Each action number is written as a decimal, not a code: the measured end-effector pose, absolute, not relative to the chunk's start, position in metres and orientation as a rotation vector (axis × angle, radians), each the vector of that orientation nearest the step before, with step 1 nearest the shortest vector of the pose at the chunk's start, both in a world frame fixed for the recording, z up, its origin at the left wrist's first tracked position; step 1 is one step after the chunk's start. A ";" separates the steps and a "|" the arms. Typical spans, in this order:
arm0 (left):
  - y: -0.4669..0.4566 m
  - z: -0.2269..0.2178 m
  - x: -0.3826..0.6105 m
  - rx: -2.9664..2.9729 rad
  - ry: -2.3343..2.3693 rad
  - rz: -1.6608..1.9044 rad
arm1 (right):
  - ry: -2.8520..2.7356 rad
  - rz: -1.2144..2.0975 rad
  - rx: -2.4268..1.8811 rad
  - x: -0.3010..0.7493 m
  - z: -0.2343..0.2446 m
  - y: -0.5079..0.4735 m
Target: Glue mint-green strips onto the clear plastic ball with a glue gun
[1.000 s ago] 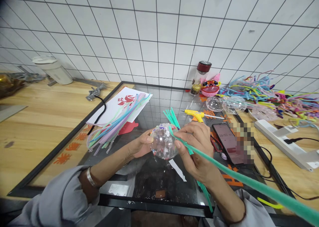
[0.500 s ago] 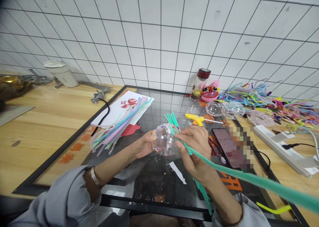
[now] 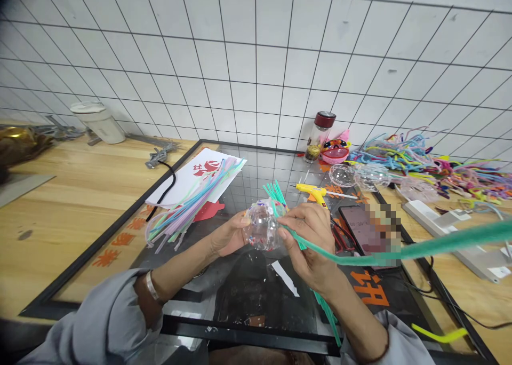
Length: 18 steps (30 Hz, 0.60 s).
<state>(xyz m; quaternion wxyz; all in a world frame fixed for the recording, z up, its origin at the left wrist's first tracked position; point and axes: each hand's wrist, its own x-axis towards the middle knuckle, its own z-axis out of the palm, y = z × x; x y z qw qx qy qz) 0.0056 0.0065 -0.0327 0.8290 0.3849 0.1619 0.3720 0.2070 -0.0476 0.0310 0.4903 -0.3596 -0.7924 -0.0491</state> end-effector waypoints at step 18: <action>0.003 -0.030 0.004 0.746 0.296 0.823 | -2.050 -0.023 -1.052 0.207 0.017 -0.043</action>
